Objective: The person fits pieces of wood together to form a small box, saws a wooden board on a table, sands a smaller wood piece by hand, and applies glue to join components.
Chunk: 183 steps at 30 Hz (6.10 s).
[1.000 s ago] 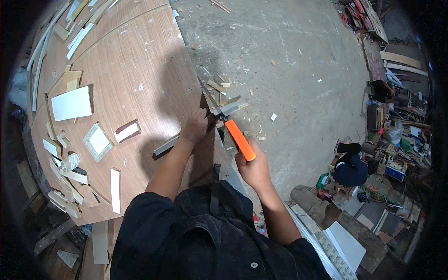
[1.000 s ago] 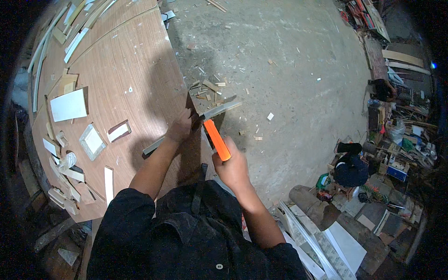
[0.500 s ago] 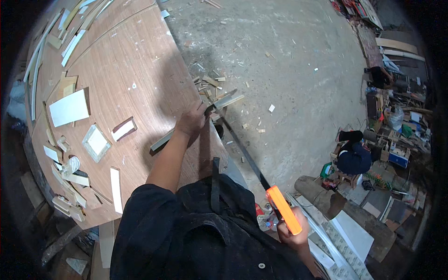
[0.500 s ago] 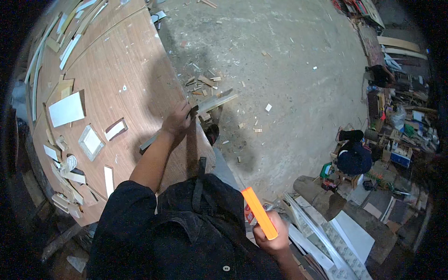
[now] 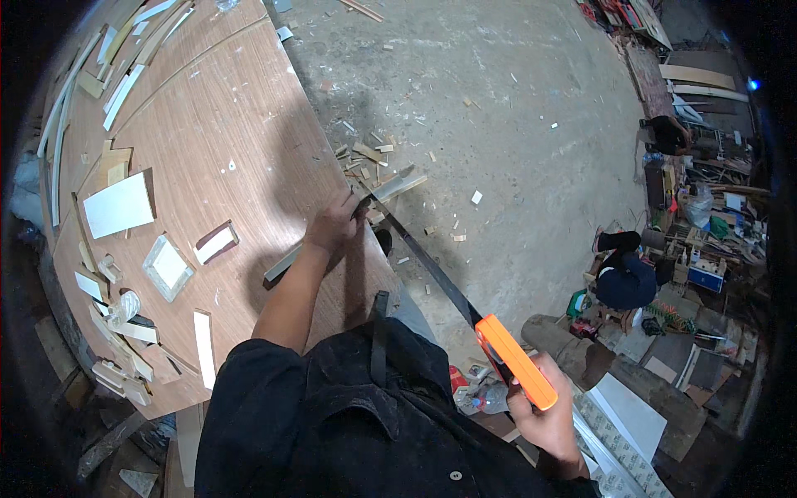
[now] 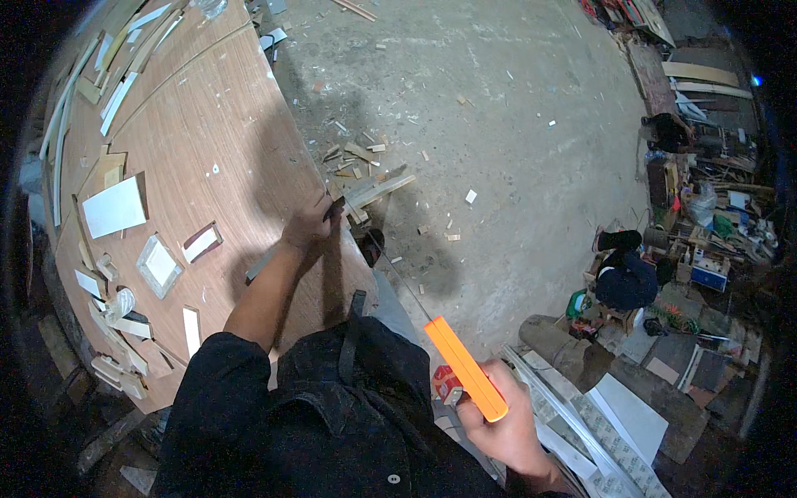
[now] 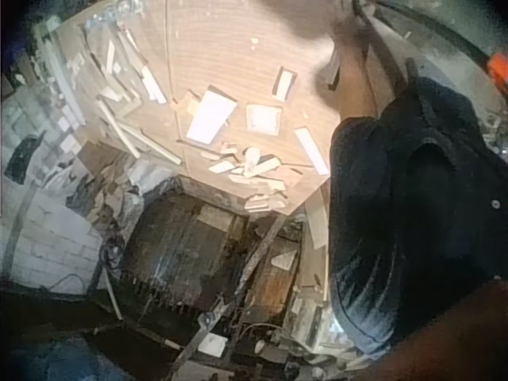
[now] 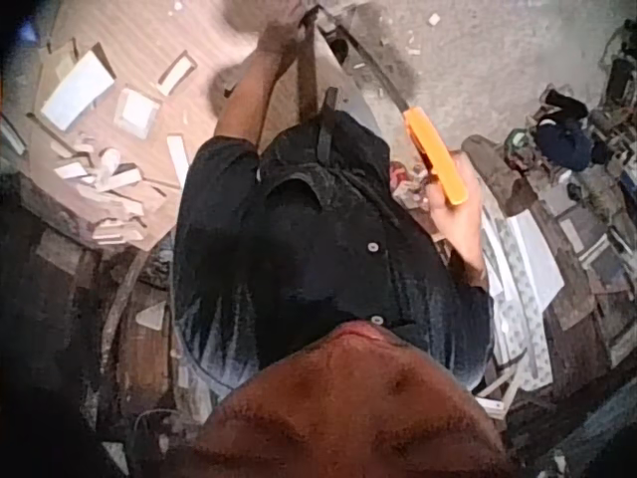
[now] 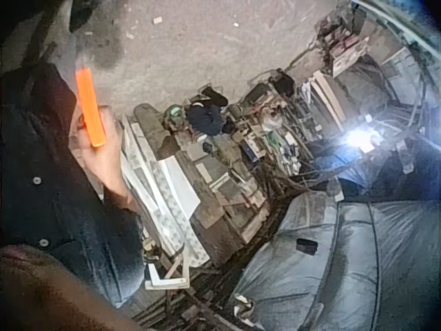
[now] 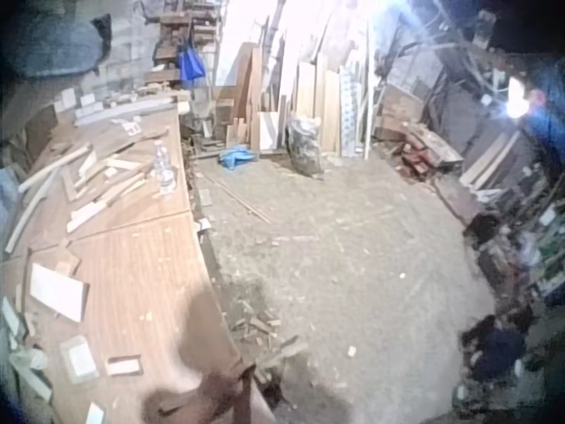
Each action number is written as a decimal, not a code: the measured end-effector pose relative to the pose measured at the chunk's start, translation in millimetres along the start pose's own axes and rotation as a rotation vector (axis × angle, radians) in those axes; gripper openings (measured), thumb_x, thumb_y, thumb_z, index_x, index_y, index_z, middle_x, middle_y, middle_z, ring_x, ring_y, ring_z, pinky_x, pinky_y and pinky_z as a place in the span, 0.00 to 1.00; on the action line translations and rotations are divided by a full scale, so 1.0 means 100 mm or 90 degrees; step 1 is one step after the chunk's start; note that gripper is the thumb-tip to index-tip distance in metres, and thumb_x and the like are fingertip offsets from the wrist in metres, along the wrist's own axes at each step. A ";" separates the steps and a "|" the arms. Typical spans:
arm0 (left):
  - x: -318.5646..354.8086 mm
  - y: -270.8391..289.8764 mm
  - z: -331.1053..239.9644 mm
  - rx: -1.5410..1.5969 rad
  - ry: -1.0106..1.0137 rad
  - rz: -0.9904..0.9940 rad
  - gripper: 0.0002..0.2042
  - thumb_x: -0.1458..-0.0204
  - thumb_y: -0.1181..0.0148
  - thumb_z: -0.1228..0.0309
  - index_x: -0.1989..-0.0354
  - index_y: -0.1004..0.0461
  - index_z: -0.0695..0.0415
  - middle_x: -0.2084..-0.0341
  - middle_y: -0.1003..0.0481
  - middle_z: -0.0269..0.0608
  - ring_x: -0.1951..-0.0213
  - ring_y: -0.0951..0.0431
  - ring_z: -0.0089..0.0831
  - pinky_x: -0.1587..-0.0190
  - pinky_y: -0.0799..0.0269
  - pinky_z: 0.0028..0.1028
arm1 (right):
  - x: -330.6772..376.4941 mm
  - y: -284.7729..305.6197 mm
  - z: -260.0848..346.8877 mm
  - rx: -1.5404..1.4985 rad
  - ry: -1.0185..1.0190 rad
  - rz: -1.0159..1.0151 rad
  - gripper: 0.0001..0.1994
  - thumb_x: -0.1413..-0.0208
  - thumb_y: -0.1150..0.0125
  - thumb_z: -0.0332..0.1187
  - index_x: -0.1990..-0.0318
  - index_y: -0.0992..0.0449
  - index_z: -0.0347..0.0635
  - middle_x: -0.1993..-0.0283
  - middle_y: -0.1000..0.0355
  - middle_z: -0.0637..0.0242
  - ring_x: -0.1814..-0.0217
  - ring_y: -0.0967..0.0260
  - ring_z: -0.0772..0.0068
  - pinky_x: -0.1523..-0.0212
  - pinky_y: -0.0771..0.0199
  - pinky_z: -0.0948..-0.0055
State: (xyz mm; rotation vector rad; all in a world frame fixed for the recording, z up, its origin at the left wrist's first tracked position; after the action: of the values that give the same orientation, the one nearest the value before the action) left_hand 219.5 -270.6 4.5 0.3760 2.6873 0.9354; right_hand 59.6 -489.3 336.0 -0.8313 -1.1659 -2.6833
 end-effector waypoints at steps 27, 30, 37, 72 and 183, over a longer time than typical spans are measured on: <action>0.05 -0.10 0.12 -0.008 0.014 0.021 0.13 0.51 0.33 0.66 0.66 0.27 0.62 0.67 0.30 0.49 0.59 0.27 0.50 0.57 0.28 0.43 | -0.76 -0.72 -0.56 -0.112 0.158 -0.212 0.06 0.51 0.42 0.21 0.65 0.28 0.40 0.75 0.33 0.71 0.73 0.35 0.80 0.70 0.34 0.77; 0.07 -0.11 0.16 -0.076 0.004 0.012 0.12 0.51 0.34 0.66 0.69 0.28 0.62 0.68 0.30 0.49 0.61 0.27 0.49 0.58 0.28 0.41 | -0.98 -1.00 -0.54 -0.133 0.153 -0.165 0.06 0.50 0.42 0.22 0.64 0.27 0.39 0.77 0.32 0.70 0.75 0.34 0.80 0.71 0.32 0.76; 0.04 -0.07 0.13 -0.022 -0.016 -0.009 0.09 0.49 0.37 0.70 0.72 0.30 0.62 0.70 0.32 0.49 0.63 0.28 0.49 0.60 0.29 0.42 | -1.19 -1.25 -0.60 -0.140 0.116 -0.102 0.08 0.50 0.42 0.24 0.61 0.27 0.37 0.75 0.28 0.64 0.73 0.28 0.77 0.68 0.27 0.73; 0.06 -0.07 0.14 -0.048 -0.025 -0.022 0.10 0.49 0.40 0.69 0.70 0.32 0.62 0.69 0.32 0.49 0.64 0.27 0.49 0.60 0.29 0.42 | -1.12 -1.03 -0.15 -0.090 -0.027 0.037 0.05 0.49 0.46 0.22 0.64 0.32 0.41 0.71 0.33 0.63 0.69 0.33 0.72 0.64 0.32 0.72; -0.02 -0.17 0.47 -0.360 0.346 -0.178 0.08 0.39 0.52 0.68 0.56 0.32 0.58 0.28 0.46 0.40 0.27 0.54 0.58 0.31 0.69 0.68 | -0.95 -0.81 -0.23 -0.028 0.036 0.022 0.08 0.50 0.38 0.24 0.63 0.29 0.41 0.75 0.29 0.59 0.75 0.26 0.60 0.70 0.27 0.70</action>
State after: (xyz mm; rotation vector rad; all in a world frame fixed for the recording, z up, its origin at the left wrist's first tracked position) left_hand 234.4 -257.4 -41.9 -0.4190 2.6239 1.8264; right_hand 105.0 -459.9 221.3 -0.7688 -1.0733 -2.6953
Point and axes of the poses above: each hand's wrist, its own x-axis away from the middle knuckle, its own y-axis out of the back of the hand, z = x × y, the point moved 8 cm from there along -x, towards the middle knuckle
